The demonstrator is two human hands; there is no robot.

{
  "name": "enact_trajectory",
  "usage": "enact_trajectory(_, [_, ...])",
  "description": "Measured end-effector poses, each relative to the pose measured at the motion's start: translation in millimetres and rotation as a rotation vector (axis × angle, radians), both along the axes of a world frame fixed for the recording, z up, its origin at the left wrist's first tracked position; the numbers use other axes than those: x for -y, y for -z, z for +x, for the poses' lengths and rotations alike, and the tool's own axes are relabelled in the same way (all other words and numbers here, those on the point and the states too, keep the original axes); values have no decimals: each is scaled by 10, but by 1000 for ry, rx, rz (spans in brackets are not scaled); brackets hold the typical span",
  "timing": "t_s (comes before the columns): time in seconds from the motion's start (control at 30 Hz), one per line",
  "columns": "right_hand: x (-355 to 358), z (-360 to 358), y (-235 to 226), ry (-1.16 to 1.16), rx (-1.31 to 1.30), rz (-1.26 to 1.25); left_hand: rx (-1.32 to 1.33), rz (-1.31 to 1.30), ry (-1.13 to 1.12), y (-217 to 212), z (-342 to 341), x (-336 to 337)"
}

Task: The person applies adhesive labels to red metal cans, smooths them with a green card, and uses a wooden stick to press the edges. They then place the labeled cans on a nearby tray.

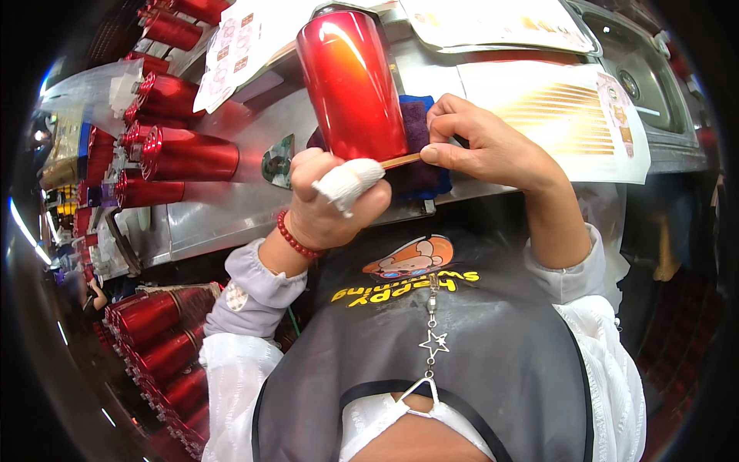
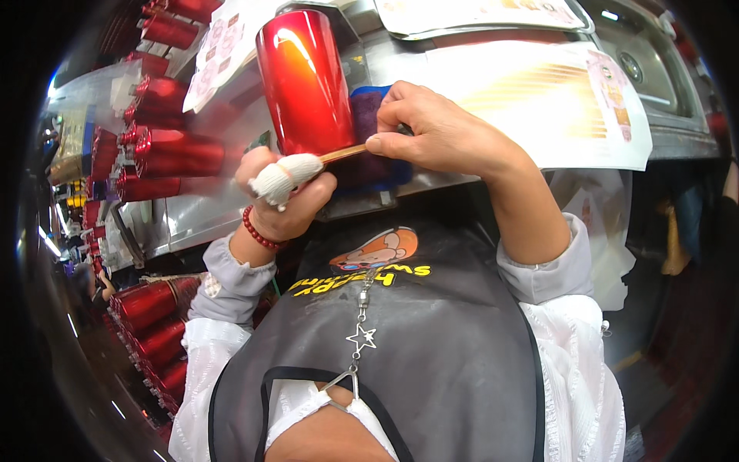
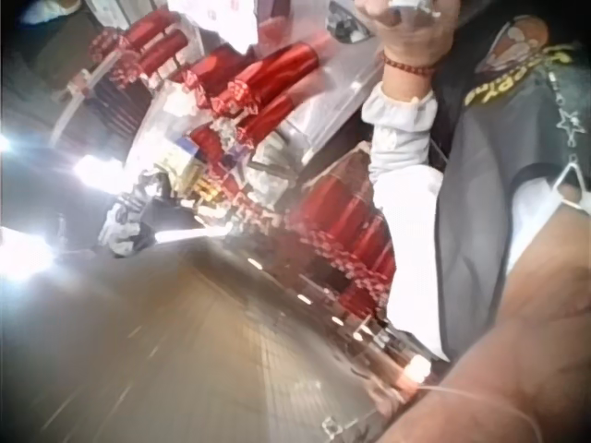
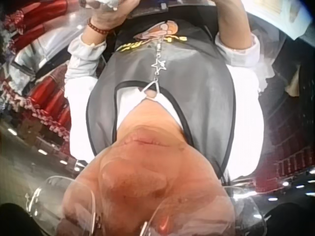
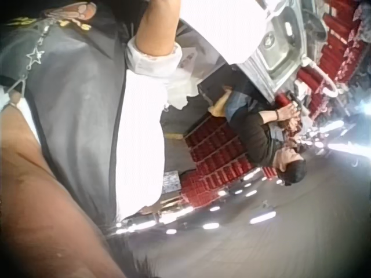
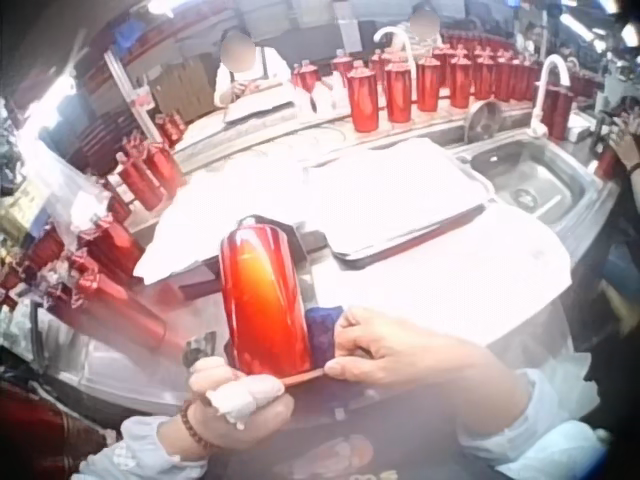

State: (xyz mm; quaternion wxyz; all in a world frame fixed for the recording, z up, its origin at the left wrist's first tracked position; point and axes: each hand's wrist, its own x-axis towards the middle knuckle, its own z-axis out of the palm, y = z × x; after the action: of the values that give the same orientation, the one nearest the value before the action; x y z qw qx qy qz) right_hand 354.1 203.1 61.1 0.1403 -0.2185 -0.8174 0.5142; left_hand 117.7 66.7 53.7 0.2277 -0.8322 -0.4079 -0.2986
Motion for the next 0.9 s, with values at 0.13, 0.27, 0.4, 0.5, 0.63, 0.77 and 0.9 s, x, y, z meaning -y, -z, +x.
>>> enact_trajectory(0.13, [19, 23, 16, 3, -27, -7, 155, -58, 32, 71, 75, -88])
enact_trajectory(0.27, [29, 3, -28, 14, -34, -12, -63, 0, -3, -7, -23, -12])
enact_trajectory(0.4, [25, -24, 9, 7, -45, 10, -71, 17, -11, -12, -14, 15])
enact_trajectory(0.5, [24, 1, 35, 7, -33, 7, -37, -22, 56, -1, 22, -99])
enact_trajectory(0.63, [52, -5, 24, 27, -65, 13, -80, -30, 42, -29, 36, -128])
enact_trajectory(0.77, [59, -43, 14, 24, -70, 40, -112, 4, -10, -43, -19, -8])
enact_trajectory(0.9, [43, -52, 1, 16, -17, 19, -121, 24, 31, -70, 22, -63])
